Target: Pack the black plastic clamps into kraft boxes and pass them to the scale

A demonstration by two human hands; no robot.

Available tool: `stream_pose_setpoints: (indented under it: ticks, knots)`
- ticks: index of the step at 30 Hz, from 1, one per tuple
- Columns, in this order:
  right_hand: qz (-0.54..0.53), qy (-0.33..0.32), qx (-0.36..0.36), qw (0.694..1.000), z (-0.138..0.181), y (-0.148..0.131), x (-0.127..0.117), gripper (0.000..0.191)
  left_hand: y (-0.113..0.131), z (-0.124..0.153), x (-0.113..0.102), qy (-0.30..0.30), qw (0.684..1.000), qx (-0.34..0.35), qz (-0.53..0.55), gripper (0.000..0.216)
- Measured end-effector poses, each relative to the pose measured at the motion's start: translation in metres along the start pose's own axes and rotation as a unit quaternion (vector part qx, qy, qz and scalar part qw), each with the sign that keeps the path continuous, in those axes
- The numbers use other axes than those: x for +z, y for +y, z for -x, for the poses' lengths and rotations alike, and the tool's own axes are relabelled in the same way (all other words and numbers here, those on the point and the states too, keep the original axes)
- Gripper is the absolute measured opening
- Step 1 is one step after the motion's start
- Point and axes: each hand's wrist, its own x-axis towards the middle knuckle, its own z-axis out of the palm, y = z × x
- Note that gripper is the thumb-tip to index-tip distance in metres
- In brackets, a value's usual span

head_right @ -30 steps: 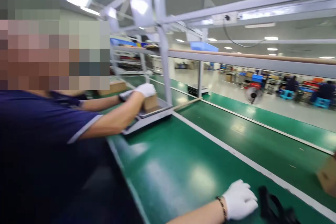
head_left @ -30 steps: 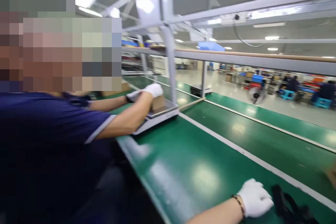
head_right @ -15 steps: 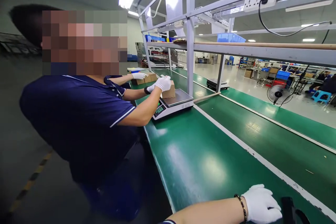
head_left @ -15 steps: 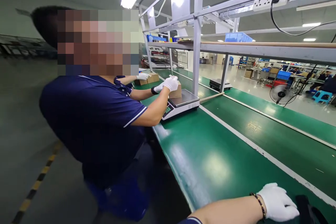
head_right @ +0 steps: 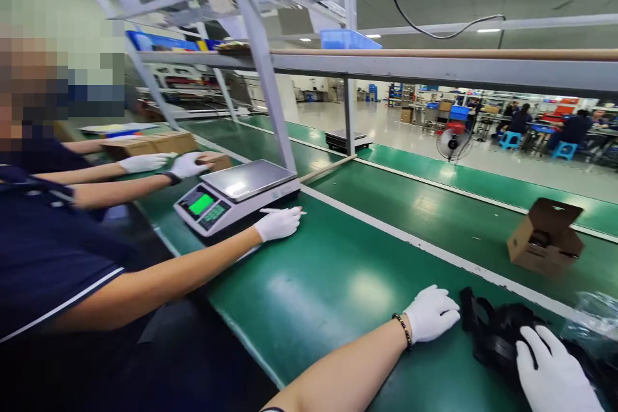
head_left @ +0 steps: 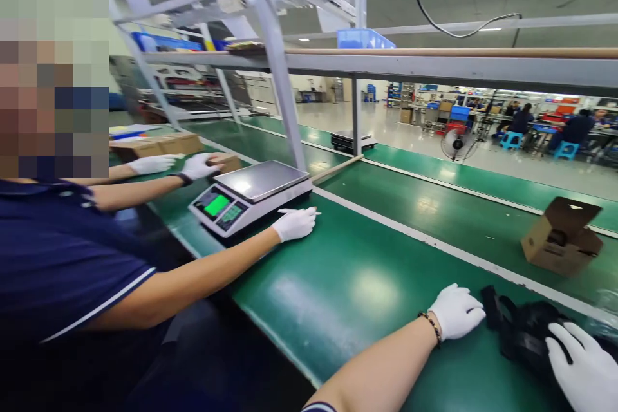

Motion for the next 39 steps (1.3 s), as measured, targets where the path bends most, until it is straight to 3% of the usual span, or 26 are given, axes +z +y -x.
stream_pose_setpoints:
  ticks: [5, 8, 10, 12, 14, 17, 20, 23, 27, 31, 33, 35, 37, 39]
  knots:
    - [0.106, -0.05, 0.059, 0.991, 0.032, 0.001, -0.017, 0.044, -0.001, -0.003, -0.005, 0.004, 1.0, 0.005, 0.013, 0.033]
    - [0.161, -0.031, 0.091, 0.982, 0.041, -0.008, -0.039, 0.04, 0.001, -0.003, -0.006, 0.01, 1.0, 0.0, 0.028, 0.032]
    - [0.166, -0.006, 0.063, 0.984, 0.036, -0.024, -0.05, 0.037, 0.002, -0.004, -0.007, 0.013, 0.999, -0.006, 0.041, 0.032]
    - [0.142, -0.01, 0.007, 0.99, 0.024, -0.045, -0.055, 0.038, 0.003, -0.004, -0.008, 0.017, 0.998, -0.014, 0.055, 0.033]
    - [0.095, -0.054, -0.04, 0.993, 0.011, -0.064, -0.051, 0.045, 0.004, -0.003, -0.01, 0.025, 0.997, -0.024, 0.071, 0.035]
    - [0.023, -0.131, -0.014, 0.991, -0.005, -0.08, -0.043, 0.04, 0.006, -0.003, -0.014, 0.039, 0.994, -0.036, 0.099, 0.039]
    - [-0.086, -0.122, 0.015, 0.989, -0.008, -0.091, -0.043, 0.033, 0.006, -0.005, -0.019, 0.057, 0.988, -0.047, 0.137, 0.043]
    - [-0.182, -0.133, -0.007, 0.974, -0.002, -0.104, -0.047, 0.035, 0.005, -0.008, -0.021, 0.084, 0.979, -0.075, 0.173, 0.049]
    - [-0.183, -0.198, 0.019, 0.963, 0.002, -0.11, -0.04, 0.029, 0.003, -0.011, -0.021, 0.108, 0.967, -0.096, 0.208, 0.051]
    - [-0.129, -0.141, 0.069, 0.979, 0.003, -0.096, -0.035, 0.035, 0.003, -0.011, -0.02, 0.115, 0.962, -0.093, 0.23, 0.041]
    - [-0.103, -0.065, 0.033, 0.992, 0.008, -0.093, -0.037, 0.037, 0.003, -0.012, -0.019, 0.121, 0.96, -0.094, 0.236, 0.038]
    - [-0.073, -0.026, -0.054, 0.995, 0.015, -0.097, -0.041, 0.036, 0.003, -0.012, -0.018, 0.128, 0.959, -0.091, 0.237, 0.038]
    - [-0.029, -0.071, -0.112, 0.991, 0.022, -0.107, -0.043, 0.033, 0.002, -0.012, -0.017, 0.14, 0.959, -0.086, 0.233, 0.038]
    - [0.015, -0.142, -0.104, 0.984, 0.024, -0.119, -0.045, 0.034, 0.001, -0.009, -0.017, 0.165, 0.957, -0.084, 0.223, 0.039]
